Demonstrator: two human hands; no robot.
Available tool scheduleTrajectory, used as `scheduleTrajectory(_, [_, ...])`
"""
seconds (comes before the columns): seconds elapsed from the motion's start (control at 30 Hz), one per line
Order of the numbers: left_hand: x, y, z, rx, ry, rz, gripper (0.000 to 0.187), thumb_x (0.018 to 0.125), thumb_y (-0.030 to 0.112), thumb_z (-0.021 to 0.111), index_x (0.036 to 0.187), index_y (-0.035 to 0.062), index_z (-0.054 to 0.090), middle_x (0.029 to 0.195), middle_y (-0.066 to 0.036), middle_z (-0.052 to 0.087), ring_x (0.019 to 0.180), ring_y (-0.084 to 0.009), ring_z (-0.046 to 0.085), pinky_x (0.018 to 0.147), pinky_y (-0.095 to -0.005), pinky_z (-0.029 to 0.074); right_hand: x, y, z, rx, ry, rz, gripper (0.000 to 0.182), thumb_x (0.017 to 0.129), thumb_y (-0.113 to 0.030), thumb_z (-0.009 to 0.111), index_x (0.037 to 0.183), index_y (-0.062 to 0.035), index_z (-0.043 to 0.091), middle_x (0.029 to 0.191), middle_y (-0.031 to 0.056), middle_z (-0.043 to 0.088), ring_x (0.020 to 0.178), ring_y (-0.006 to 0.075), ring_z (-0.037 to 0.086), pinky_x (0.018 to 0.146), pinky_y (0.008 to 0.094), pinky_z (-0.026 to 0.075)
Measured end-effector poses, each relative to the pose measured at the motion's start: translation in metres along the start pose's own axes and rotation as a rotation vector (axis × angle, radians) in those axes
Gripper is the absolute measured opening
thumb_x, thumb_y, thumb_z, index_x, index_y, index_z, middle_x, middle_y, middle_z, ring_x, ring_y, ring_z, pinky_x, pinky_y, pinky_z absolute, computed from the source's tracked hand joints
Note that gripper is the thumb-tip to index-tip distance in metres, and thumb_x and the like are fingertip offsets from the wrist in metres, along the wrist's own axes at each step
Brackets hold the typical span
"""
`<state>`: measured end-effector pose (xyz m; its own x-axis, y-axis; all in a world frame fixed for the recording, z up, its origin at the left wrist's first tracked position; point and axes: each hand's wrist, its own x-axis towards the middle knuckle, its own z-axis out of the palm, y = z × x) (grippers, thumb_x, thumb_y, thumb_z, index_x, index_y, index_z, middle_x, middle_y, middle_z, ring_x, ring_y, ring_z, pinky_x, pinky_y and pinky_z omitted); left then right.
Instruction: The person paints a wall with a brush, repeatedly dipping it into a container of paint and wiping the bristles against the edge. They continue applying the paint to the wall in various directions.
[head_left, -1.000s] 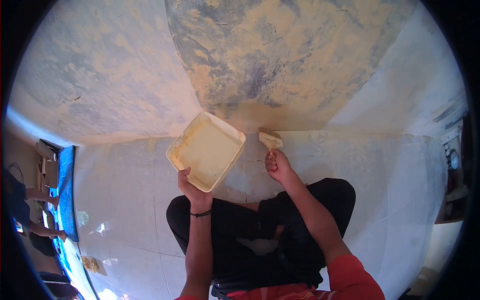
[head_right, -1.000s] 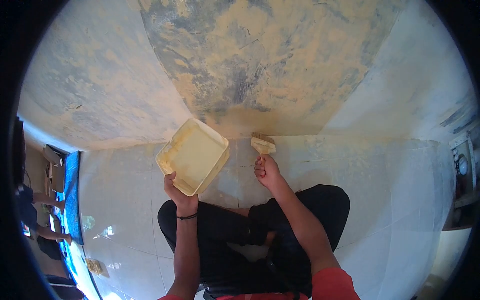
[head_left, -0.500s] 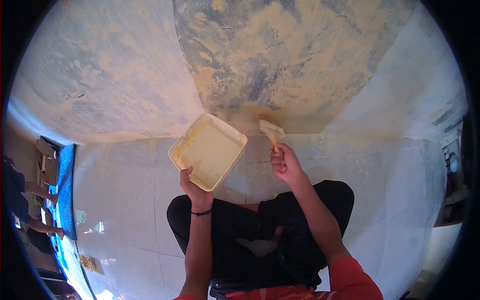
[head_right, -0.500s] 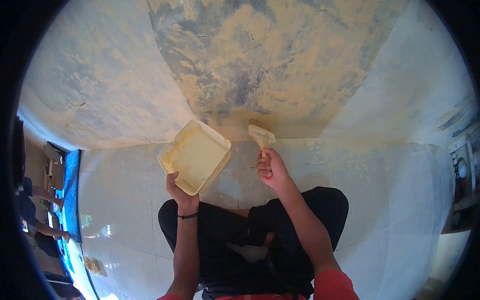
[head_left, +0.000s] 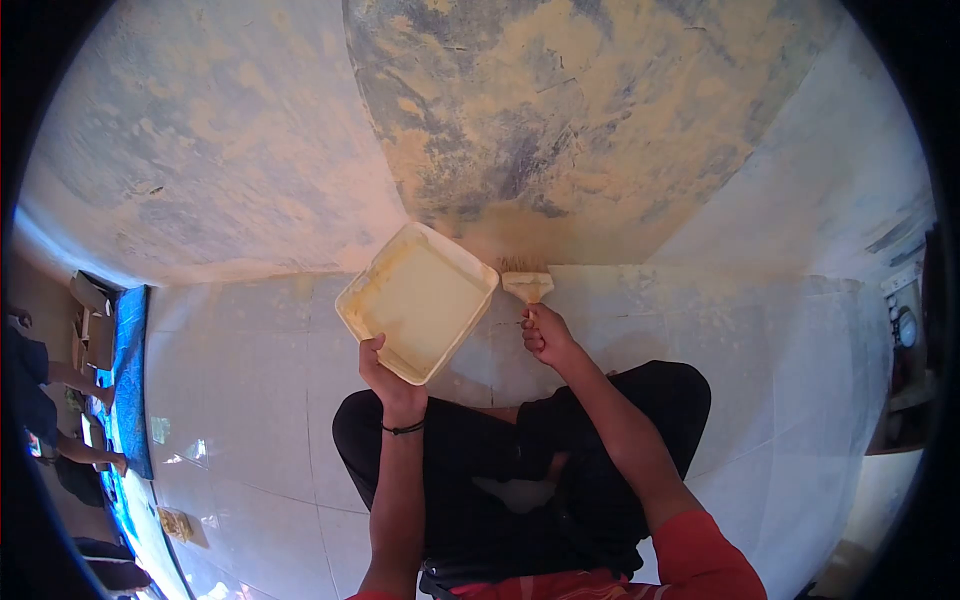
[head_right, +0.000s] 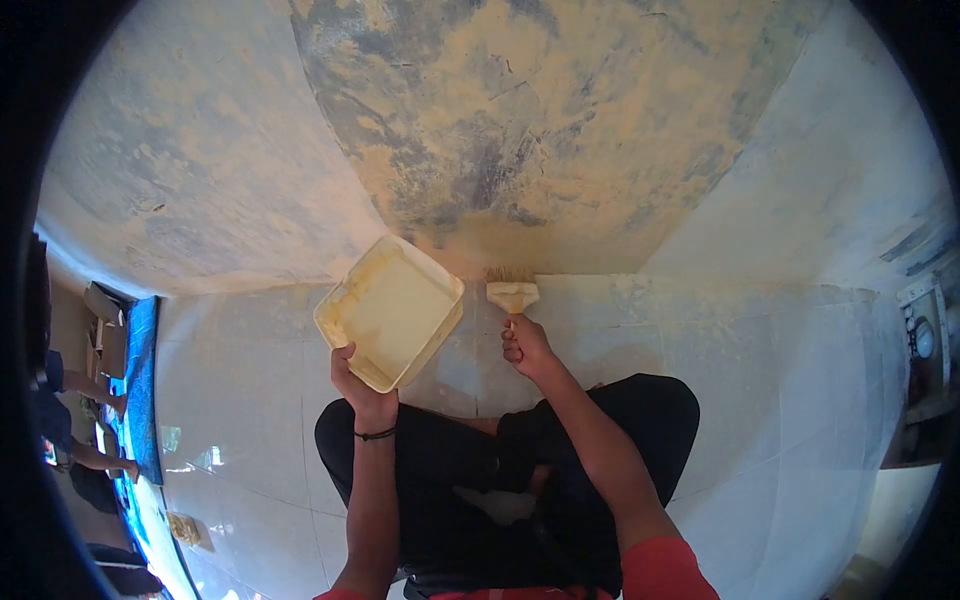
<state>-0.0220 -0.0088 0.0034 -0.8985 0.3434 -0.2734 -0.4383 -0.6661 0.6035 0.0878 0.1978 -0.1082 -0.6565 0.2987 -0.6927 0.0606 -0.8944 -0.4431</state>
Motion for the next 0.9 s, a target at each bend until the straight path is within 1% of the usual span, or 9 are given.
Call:
scheduleTrajectory(0.07, [0.000,0.000,0.000,-0.009,-0.003,-0.013,0.043,0.078,0.018,0.047,0.118,0.0034,0.045,0.111,-0.008,0.053,0.103,-0.0235,0.052,0.088,-0.0350,0.043,0.013,0.002,-0.013,0.024,0.002,0.058,0.011,0.084,-0.021,0.050,0.083,-0.0106,0.046,0.057,-0.0017,0.042,0.037,0.0055,0.030,0.029,0.0195,0.022])
scheduleTrajectory(0.37, [0.000,0.000,0.000,-0.005,-0.009,-0.006,0.042,0.078,0.019,0.046,0.118,0.0037,0.045,0.110,-0.008,0.053,0.102,-0.0233,0.053,0.088,-0.0351,0.043,0.005,0.001,-0.007,0.027,0.024,0.069,0.010,0.083,-0.019,0.050,0.079,-0.0109,0.046,0.057,-0.0019,0.041,0.037,0.0055,0.030,0.029,0.0192,0.022])
scheduleTrajectory(0.5, [-0.003,-0.001,-0.005,0.002,-0.004,-0.006,0.042,0.078,0.019,0.046,0.118,0.0035,0.045,0.110,-0.008,0.053,0.102,-0.0231,0.052,0.088,-0.0349,0.042,0.005,0.004,-0.014,0.034,-0.022,0.114,0.010,0.083,-0.019,0.049,0.081,-0.0103,0.046,0.057,-0.0018,0.041,0.037,0.0054,0.030,0.029,0.0190,0.022])
scheduleTrajectory(0.6, [-0.004,0.000,-0.003,0.009,-0.019,0.005,0.043,0.078,0.018,0.046,0.118,0.0033,0.045,0.110,-0.008,0.053,0.103,-0.0230,0.052,0.088,-0.0347,0.042,0.005,0.005,-0.013,0.006,-0.043,0.108,0.010,0.084,-0.019,0.049,0.083,-0.0095,0.046,0.058,-0.0017,0.041,0.037,0.0053,0.030,0.029,0.0191,0.022])
scheduleTrajectory(0.67, [-0.005,0.000,-0.002,0.001,0.001,0.000,0.043,0.078,0.018,0.046,0.118,0.0031,0.044,0.110,-0.008,0.053,0.103,-0.0232,0.052,0.088,-0.0348,0.042,0.002,0.006,-0.009,-0.108,-0.039,0.126,0.012,0.084,-0.020,0.049,0.084,-0.0088,0.045,0.058,-0.0015,0.041,0.037,0.0054,0.030,0.029,0.0192,0.022])
scheduleTrajectory(0.7, [-0.004,0.000,-0.003,0.001,0.001,0.001,0.043,0.078,0.018,0.046,0.118,0.0031,0.044,0.110,-0.008,0.053,0.103,-0.0232,0.052,0.088,-0.0348,0.042,0.000,0.008,-0.006,-0.108,-0.040,0.126,0.012,0.084,-0.020,0.049,0.084,-0.0088,0.045,0.058,-0.0015,0.041,0.037,0.0054,0.030,0.029,0.0192,0.022])
scheduleTrajectory(0.77, [-0.002,-0.001,-0.006,-0.003,-0.001,-0.001,0.043,0.078,0.018,0.046,0.118,0.0032,0.044,0.109,-0.008,0.053,0.103,-0.0234,0.052,0.088,-0.0349,0.042,-0.004,0.010,-0.001,-0.225,-0.025,0.047,0.013,0.085,-0.021,0.049,0.085,-0.0083,0.046,0.058,-0.0014,0.041,0.037,0.0052,0.030,0.029,0.0195,0.022])
scheduleTrajectory(0.9, [-0.001,0.002,0.001,0.007,-0.002,0.006,0.043,0.078,0.018,0.046,0.118,0.0033,0.044,0.109,-0.008,0.053,0.103,-0.0236,0.052,0.088,-0.0350,0.042,-0.013,0.001,0.011,-0.225,-0.022,-0.038,0.015,0.085,-0.022,0.049,0.087,-0.0080,0.046,0.058,-0.0014,0.041,0.037,0.0052,0.030,0.030,0.0197,0.022])
